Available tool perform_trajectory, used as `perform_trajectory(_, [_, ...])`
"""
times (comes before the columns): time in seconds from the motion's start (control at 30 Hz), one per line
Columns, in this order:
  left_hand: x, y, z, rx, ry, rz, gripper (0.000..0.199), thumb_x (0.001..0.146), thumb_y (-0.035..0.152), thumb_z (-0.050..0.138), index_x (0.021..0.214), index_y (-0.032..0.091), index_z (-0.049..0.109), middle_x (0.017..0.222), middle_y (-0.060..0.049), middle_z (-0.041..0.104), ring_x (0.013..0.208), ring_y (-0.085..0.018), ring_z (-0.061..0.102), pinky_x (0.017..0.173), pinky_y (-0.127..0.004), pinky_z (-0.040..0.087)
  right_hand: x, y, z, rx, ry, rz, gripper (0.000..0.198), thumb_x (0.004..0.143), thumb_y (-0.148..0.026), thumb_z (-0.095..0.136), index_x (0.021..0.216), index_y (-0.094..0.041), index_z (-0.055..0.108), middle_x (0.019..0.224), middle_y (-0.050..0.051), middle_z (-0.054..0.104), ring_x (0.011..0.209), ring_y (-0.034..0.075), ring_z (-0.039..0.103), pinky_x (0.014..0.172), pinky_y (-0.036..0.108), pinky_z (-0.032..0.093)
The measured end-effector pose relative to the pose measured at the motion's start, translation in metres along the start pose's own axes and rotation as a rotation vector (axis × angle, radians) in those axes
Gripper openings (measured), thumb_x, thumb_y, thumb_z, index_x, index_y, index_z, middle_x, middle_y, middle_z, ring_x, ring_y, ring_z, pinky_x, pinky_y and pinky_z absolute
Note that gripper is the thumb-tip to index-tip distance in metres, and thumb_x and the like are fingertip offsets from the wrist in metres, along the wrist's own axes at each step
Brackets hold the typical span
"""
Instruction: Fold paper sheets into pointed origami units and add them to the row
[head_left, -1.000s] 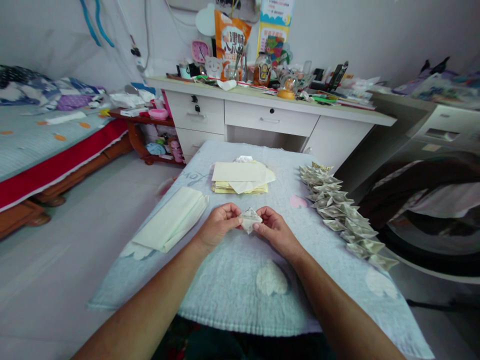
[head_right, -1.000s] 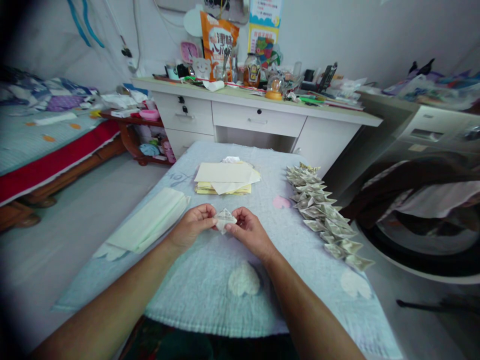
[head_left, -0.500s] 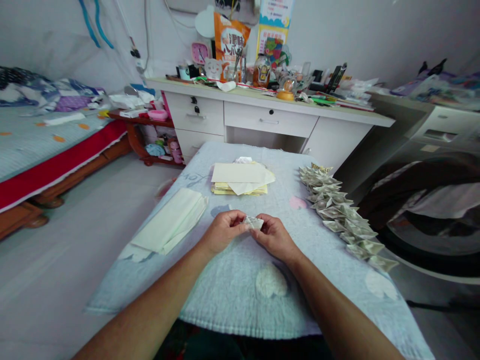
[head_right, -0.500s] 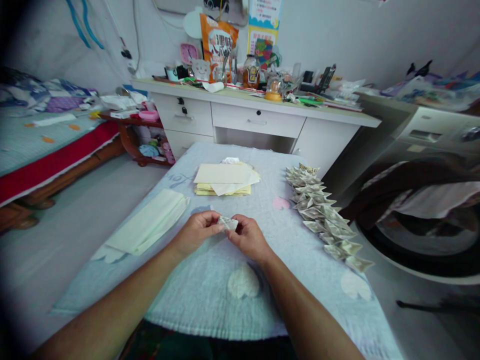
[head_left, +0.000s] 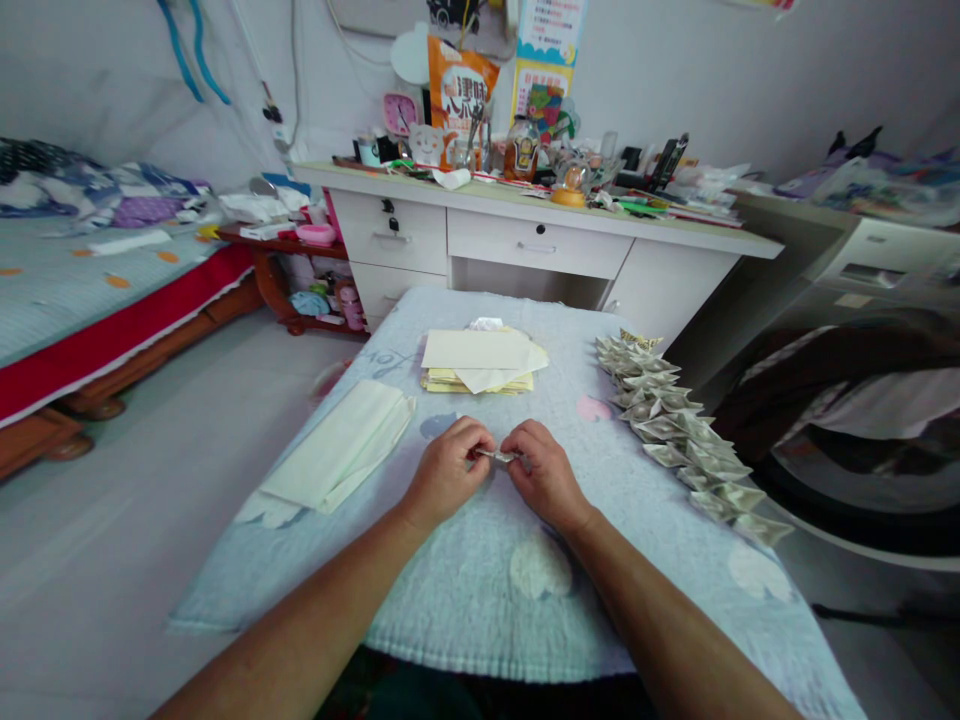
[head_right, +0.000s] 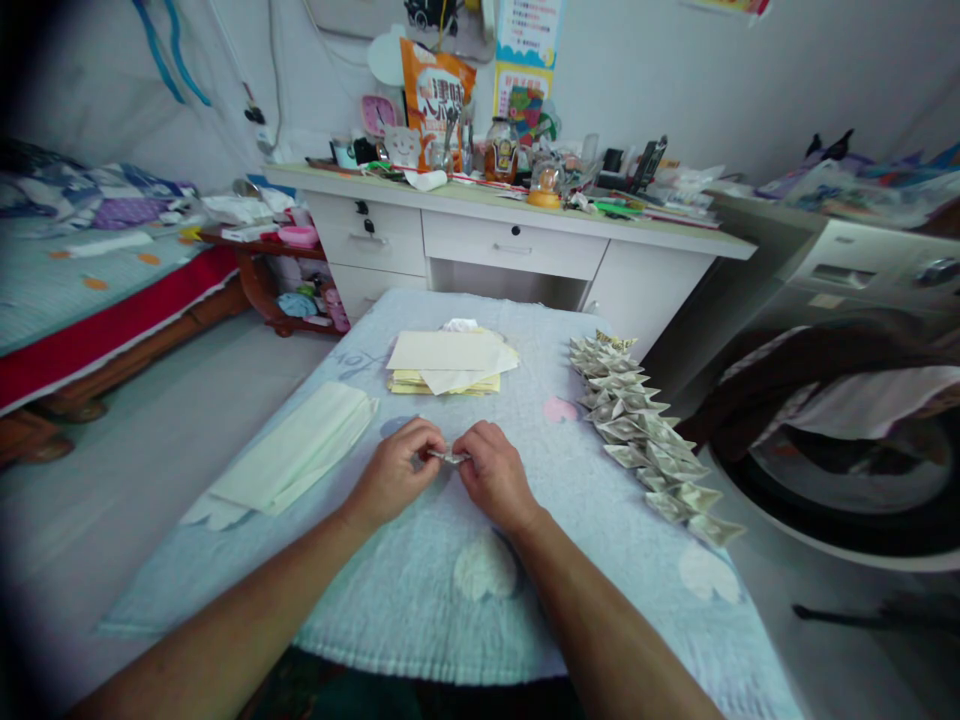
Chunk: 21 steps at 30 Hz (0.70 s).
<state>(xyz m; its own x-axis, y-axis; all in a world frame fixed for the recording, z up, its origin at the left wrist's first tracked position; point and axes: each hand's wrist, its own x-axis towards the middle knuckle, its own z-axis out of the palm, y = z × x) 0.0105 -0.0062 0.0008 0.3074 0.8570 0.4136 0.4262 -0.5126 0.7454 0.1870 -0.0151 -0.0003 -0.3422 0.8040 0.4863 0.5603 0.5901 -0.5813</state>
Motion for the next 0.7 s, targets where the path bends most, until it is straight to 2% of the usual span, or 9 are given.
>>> perform_trajectory(0.1, [0.0,-0.003,0.001,0.08,-0.026,0.041,0.019,0.071,0.001,0.048,0.075,0.019,0.054,0.081,0.0,0.054,0.078,-0.014,0.054,0.071,-0.025,0.042,-0.001,0.004,0.003,-0.121,-0.043,-0.03,0.028,0.07,0.001,0.047,0.087,-0.02,0.056,0.087,0.005,0.054,0.087,0.019,0.048,0.078,0.029,0.04])
perform_trajectory(0.27, [-0.002,-0.011,0.005,0.179,-0.104,0.026,0.022,0.069,0.0,0.047,0.077,0.019,0.054,0.083,-0.001,0.054,0.079,-0.015,0.054,0.071,-0.026,0.042,-0.001,0.007,0.008,-0.256,-0.113,0.012,0.025,0.07,0.002,0.046,0.082,-0.019,0.053,0.086,0.005,0.052,0.084,0.019,0.047,0.075,0.029,0.039])
perform_trajectory(0.47, [-0.007,-0.008,0.002,0.273,-0.198,0.09,0.02,0.073,0.003,0.051,0.081,0.02,0.059,0.085,-0.002,0.059,0.083,-0.017,0.056,0.074,-0.028,0.042,-0.002,0.006,0.004,-0.295,-0.222,0.012,0.026,0.073,0.004,0.047,0.083,-0.018,0.059,0.086,0.005,0.054,0.085,0.018,0.047,0.078,0.029,0.039])
perform_trajectory(0.7, [-0.005,-0.007,-0.007,0.407,-0.282,0.177,0.012,0.079,0.012,0.058,0.078,0.02,0.066,0.081,-0.005,0.065,0.087,-0.021,0.055,0.08,-0.034,0.041,-0.006,0.003,-0.009,-0.341,-0.284,-0.045,0.017,0.079,-0.009,0.061,0.091,-0.02,0.067,0.092,0.006,0.059,0.091,0.021,0.046,0.08,0.034,0.034])
